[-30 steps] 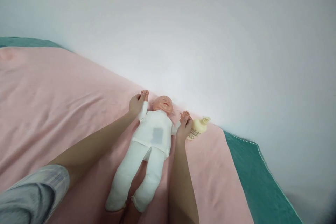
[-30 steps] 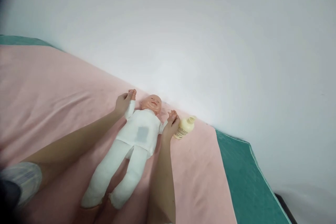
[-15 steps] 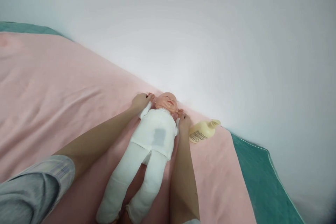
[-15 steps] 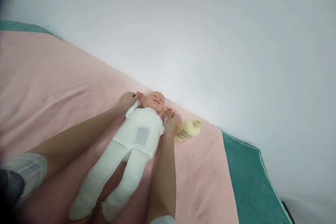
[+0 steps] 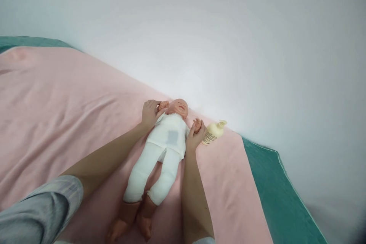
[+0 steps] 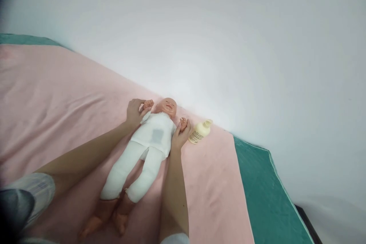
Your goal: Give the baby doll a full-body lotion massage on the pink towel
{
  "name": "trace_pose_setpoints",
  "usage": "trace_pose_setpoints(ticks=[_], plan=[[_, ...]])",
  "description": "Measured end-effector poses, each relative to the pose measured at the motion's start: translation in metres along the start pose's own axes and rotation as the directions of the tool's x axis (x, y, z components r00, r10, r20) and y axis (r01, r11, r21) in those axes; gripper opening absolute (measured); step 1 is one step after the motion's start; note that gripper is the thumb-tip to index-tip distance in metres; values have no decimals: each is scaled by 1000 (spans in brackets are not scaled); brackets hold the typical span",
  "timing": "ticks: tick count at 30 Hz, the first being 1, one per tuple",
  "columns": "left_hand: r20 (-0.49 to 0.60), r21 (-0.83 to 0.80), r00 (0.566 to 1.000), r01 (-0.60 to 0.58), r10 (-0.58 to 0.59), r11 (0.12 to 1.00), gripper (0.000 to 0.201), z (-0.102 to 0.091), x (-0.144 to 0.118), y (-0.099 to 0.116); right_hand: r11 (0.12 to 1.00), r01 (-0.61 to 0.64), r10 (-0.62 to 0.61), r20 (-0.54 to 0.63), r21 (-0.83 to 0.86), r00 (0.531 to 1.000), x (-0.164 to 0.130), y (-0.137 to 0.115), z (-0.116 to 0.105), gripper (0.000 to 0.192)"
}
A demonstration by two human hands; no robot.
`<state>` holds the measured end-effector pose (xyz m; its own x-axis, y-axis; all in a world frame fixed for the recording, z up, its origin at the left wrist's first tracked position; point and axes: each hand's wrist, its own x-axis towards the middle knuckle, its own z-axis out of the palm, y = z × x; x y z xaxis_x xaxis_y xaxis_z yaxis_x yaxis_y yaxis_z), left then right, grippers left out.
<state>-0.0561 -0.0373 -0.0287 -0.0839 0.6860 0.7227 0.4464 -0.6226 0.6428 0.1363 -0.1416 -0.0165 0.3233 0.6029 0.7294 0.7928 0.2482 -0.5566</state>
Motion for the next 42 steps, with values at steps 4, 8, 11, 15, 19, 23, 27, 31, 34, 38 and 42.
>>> trace_pose_setpoints(ticks=[4,8,11,15,19,23,27,31,34,38,42], plan=[[-61,-24,994,94,-96,995,23,-32,-21,15,1000,-21,22,-46,13,999,-25,-12,-17,36],[-11,-40,978,210,-210,977,27,-63,-44,30,995,-90,94,-123,37,988,-53,-24,-30,42],[79,12,943,325,-325,946,45,-84,-59,37,962,-254,267,-172,97,948,-75,-33,-40,52],[166,168,899,379,-405,910,53,-105,-75,41,906,-418,422,-67,59,904,-101,-42,-52,56],[252,293,880,327,-402,899,51,-112,-87,36,875,-465,476,70,-138,876,-117,-51,-59,54],[350,363,854,255,-384,896,45,-109,-89,28,773,-541,617,195,-331,762,-120,-58,-61,63],[362,310,841,298,-402,903,43,-111,-86,30,758,-566,637,182,-323,749,-116,-60,-62,64],[330,117,821,455,-466,883,52,-115,-81,39,765,-630,642,80,-135,763,-109,-63,-63,57],[287,-32,827,513,-483,858,59,-112,-75,45,774,-633,634,-7,21,774,-99,-64,-60,53],[179,-191,866,495,-466,847,59,-96,-57,44,848,-468,503,-99,248,859,-77,-53,-48,49],[97,-321,889,454,-448,831,56,-69,-33,35,861,-346,414,-118,372,902,-52,-33,-33,49]])
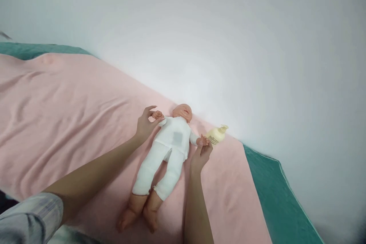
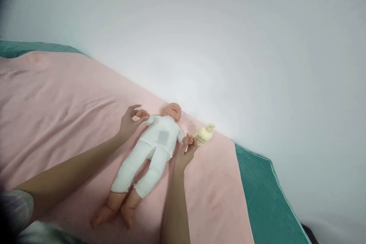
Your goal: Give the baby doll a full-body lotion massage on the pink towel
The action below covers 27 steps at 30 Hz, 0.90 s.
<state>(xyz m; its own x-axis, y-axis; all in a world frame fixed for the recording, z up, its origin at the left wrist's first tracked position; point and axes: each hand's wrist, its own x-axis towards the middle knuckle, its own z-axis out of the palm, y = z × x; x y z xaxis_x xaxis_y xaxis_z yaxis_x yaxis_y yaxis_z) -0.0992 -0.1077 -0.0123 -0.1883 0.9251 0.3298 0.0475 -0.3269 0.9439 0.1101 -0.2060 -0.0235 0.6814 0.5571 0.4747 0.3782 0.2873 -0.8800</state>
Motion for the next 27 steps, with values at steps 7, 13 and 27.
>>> trace_pose_setpoints(ticks=[7,13,27], plan=[[-22,-233,1000,-13,9,972,42,46,46,-23,992,116,-114,-44,45,992,49,17,28,41],[81,10,993,84,-85,996,50,64,77,-40,995,-51,57,66,-85,996,92,43,46,48],[292,364,946,26,-141,931,45,68,94,-60,919,-95,180,192,-383,965,103,53,57,46]])
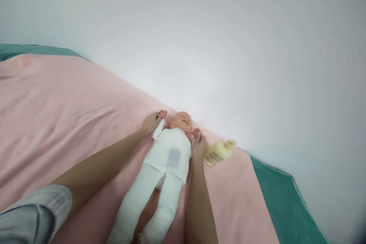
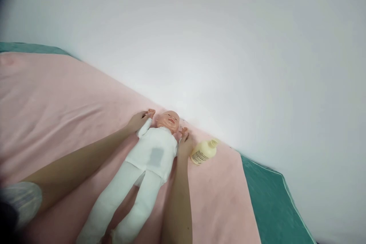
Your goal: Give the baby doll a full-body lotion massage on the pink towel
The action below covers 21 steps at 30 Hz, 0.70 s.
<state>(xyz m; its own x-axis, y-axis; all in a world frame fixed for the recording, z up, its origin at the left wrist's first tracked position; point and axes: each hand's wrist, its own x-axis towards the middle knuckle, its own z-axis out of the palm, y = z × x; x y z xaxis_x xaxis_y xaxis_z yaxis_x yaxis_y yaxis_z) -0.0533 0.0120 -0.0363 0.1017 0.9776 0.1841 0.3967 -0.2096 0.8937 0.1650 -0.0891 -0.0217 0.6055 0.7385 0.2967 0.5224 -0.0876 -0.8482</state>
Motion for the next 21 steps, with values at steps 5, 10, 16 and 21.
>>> trace_pose_setpoints(ticks=[5,10,16,21], plan=[[-120,-82,987,-118,107,990,47,-6,-20,13,957,285,-288,-193,-44,938,-23,-8,-2,49],[-246,-89,946,-241,213,967,49,-13,-48,24,933,349,-361,-262,-92,895,-46,-5,-11,52],[-314,-129,928,-249,199,960,54,-28,-93,26,929,370,-358,-223,13,907,-87,-8,-30,44],[-297,-101,950,-130,95,986,56,-50,-132,22,965,226,-197,-199,136,960,-128,-11,-43,47]])
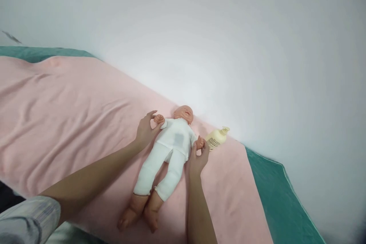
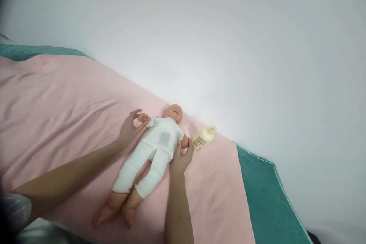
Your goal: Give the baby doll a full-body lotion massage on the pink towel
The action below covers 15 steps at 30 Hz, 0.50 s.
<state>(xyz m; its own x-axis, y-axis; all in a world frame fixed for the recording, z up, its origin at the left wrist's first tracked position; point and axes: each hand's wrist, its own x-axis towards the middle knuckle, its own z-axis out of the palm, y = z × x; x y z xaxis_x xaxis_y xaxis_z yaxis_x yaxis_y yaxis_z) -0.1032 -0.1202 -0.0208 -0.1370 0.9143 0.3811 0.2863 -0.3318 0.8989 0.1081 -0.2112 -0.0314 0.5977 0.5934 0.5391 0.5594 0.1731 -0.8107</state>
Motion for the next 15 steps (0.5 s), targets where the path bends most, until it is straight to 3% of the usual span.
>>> trace_pose_setpoints(ticks=[6,11,15], plan=[[82,189,993,73,-90,979,63,-35,-30,-4,958,-254,263,50,-136,964,-37,-4,-27,56],[148,378,985,26,-88,925,63,-46,-44,-10,932,-253,307,196,-259,931,-57,-7,-39,66],[206,391,978,-60,-24,918,57,-45,-48,-11,930,-259,319,225,-259,921,-63,-15,-41,65]])
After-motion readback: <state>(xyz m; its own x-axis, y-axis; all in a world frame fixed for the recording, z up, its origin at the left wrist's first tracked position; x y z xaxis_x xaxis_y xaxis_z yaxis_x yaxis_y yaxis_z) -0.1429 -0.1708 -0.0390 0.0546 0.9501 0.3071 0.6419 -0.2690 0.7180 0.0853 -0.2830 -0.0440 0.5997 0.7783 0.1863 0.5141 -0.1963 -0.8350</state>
